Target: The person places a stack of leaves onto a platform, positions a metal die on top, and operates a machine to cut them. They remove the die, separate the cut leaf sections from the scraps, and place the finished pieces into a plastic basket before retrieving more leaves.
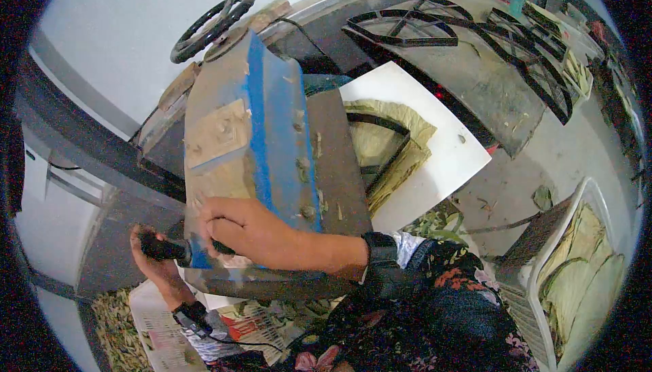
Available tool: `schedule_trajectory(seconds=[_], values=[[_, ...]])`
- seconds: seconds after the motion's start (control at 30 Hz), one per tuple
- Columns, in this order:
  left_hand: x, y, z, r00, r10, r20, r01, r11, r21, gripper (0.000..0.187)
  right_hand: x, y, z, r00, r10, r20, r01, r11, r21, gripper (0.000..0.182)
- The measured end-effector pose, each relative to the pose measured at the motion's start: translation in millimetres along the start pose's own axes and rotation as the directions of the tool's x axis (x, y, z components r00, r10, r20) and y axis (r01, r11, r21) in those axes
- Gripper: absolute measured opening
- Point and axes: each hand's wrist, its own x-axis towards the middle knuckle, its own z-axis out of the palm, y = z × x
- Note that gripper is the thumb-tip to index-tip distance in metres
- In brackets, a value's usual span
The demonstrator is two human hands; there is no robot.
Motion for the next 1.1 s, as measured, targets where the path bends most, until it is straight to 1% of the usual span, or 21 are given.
schedule_trajectory(seconds=[0.07,0.2,0.27,0.3,0.37,0.4,0.47,0.5,0.57,0.6,0.67,0.7,0.77,0.8,0.87,0.9,0.93,0.97,1.0,1.07,1.1], values=[[-0.2,-3.2,-0.3,1.0,0.004,-0.025,-0.003,1.0,0.028,0.034,-1.0,3.4,-0.5,0.997,0.063,-0.035,-0.06,0.996,0.062,0.014],[1.2,-6.1,-3.5,1.0,0.011,-0.01,-0.011,1.0,0.02,0.032,-2.6,3.3,-0.7,0.998,0.055,-0.044,-0.051,0.996,0.073,0.014],[1.6,-2.2,-1.3,0.998,-0.026,-0.049,0.026,1.0,-0.012,0.03,-1.5,3.3,-0.1,0.996,0.005,-0.086,-0.016,0.991,-0.129,0.015],[-0.4,1.8,2.9,0.998,-0.025,-0.055,0.025,1.0,-0.012,0.03,-1.4,2.0,1.1,0.997,0.009,-0.081,-0.019,0.992,-0.128,0.015],[-2.7,12.1,16.7,0.981,-0.06,-0.185,0.056,0.998,-0.028,0.03,0.7,-2.8,1.9,0.999,-0.001,-0.038,0.001,1.0,-0.001,0.016],[-4.4,16.2,20.4,0.98,-0.055,-0.189,0.051,0.998,-0.028,0.03,-0.3,-7.7,2.0,0.999,-0.002,-0.032,0.002,1.0,-0.001,0.016],[-8.4,20.5,27.5,0.971,-0.085,-0.223,0.083,0.996,-0.018,0.031,-8.5,-22.3,-0.6,0.993,0.033,-0.112,-0.035,0.999,-0.016,0.022],[-13.1,22.4,32.1,0.969,-0.085,-0.231,0.084,0.996,-0.017,0.031,-13.5,-29.1,-4.1,0.994,0.039,-0.106,-0.041,0.999,-0.015,0.022],[-25.4,27.5,44.5,0.981,-0.036,-0.191,0.049,0.997,0.065,0.034,-23.9,-43.7,-14.6,0.991,-0.033,-0.131,0.005,0.977,-0.214,0.032],[-34.0,32.7,53.0,0.979,-0.034,-0.203,0.048,0.997,0.067,0.034,-28.4,-50.8,-20.4,0.992,-0.026,-0.121,0.0,0.978,-0.21,0.032],[-52.0,42.9,71.1,0.994,-0.096,-0.051,0.091,0.992,-0.083,0.038,-38.4,-64.3,-33.5,0.977,-0.077,-0.199,0.019,0.961,-0.275,0.037],[-55.8,44.2,76.9,0.994,-0.091,-0.065,0.086,0.993,-0.082,0.038,-42.4,-70.9,-40.4,0.98,-0.07,-0.187,0.017,0.962,-0.272,0.037],[-61.9,45.1,87.1,1.0,-0.016,-0.016,0.017,0.995,0.099,0.045,-49.2,-83.3,-53.9,0.97,-0.014,-0.244,-0.039,0.976,-0.212,0.037],[-64.8,44.4,91.5,0.999,-0.012,-0.035,0.016,0.994,0.107,0.045,-51.4,-88.6,-60.2,0.973,-0.003,-0.229,-0.045,0.978,-0.204,0.037],[-69.7,42.5,101.6,0.97,-0.112,0.215,0.11,0.994,0.023,0.047,-53.3,-98.1,-73.3,0.951,0.006,-0.308,-0.09,0.962,-0.259,0.048],[-75.2,43.7,109.1,0.957,-0.133,0.257,0.134,0.991,0.015,0.048,-55.2,-102.7,-79.3,0.945,-0.005,-0.327,-0.087,0.96,-0.265,0.044],[-78.3,42.4,114.9,0.964,-0.127,0.233,0.125,0.992,0.023,0.048,-56.8,-107.0,-84.7,0.938,-0.013,-0.346,-0.086,0.959,-0.269,0.041],[-80.9,40.2,119.6,0.955,-0.116,0.275,0.132,0.991,-0.037,0.044,-57.4,-110.5,-88.5,0.939,-0.003,-0.345,-0.063,0.982,-0.179,0.038],[-84.0,38.5,124.9,0.945,-0.1,0.312,0.136,0.986,-0.098,0.041,-58.9,-113.4,-94.0,0.928,0.006,-0.373,-0.067,0.986,-0.151,0.035],[-91.9,39.8,140.7,0.957,-0.103,0.272,0.122,0.991,-0.052,0.04,-60.6,-118.4,-104.4,0.915,-0.023,-0.402,-0.044,0.987,-0.157,0.032],[-92.7,37.5,144.1,0.946,-0.082,0.314,0.114,0.99,-0.087,0.039,-61.4,-121.3,-111.3,0.914,-0.02,-0.406,-0.051,0.985,-0.164,0.03]])
